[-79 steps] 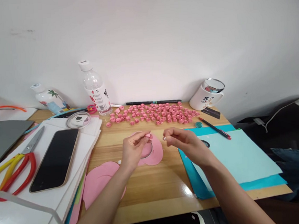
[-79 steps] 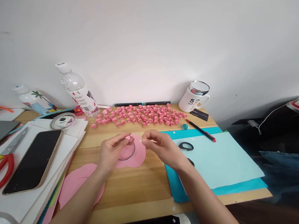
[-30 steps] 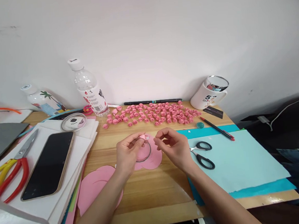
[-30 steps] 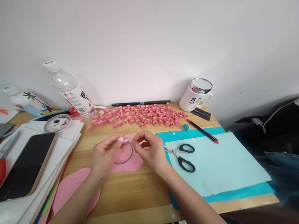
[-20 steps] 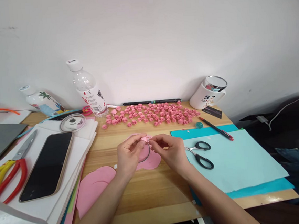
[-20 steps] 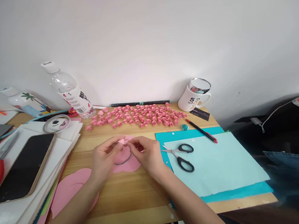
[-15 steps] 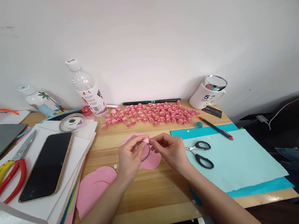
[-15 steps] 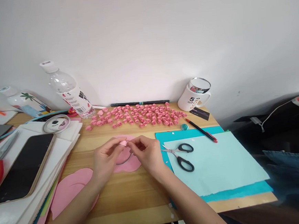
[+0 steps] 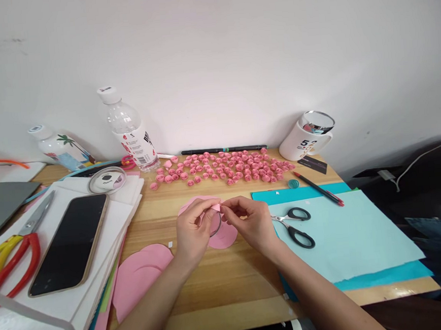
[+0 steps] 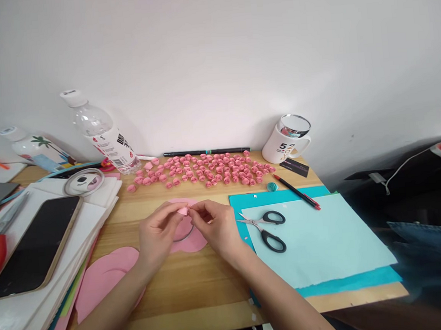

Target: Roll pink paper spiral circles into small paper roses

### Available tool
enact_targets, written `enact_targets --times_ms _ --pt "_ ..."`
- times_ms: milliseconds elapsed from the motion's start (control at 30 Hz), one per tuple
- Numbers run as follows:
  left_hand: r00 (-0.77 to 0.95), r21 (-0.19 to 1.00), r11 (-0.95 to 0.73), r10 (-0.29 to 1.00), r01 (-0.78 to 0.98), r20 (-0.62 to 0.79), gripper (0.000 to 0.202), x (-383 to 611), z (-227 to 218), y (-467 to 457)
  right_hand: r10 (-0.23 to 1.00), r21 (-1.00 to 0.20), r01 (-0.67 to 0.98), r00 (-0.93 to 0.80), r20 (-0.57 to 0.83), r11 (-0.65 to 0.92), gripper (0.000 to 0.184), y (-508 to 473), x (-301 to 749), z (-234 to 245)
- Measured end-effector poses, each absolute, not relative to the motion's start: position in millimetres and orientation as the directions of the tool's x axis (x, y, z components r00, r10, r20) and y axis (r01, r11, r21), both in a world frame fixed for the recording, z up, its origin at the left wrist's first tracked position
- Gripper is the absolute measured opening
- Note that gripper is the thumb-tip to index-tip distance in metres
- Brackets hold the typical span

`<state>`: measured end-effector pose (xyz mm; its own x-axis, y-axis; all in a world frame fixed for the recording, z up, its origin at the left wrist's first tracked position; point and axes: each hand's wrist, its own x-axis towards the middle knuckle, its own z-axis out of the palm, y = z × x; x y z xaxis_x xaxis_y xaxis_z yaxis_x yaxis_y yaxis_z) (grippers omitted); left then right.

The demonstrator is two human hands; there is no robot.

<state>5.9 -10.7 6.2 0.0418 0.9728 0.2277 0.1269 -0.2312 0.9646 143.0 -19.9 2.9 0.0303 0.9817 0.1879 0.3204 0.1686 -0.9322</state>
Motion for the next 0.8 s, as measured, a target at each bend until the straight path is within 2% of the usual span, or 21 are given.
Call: enact_targets --times_ms 333,800 --pt "0.033 0.968 -0.213 0.977 0.13 0.211 0.011 5.1 7.3 -9.6 0.996 -0.977 0.195 -0.004 0.093 0.092 0.023 -17.2 143.5 5.7" --pt "0.03 0.976 -0.184 0.983 0.118 0.182 0.012 4.5 6.7 -10.0 0.998 -0.989 0.138 -0.022 0.052 0.054 0.023 -16.6 144.6 5.6"
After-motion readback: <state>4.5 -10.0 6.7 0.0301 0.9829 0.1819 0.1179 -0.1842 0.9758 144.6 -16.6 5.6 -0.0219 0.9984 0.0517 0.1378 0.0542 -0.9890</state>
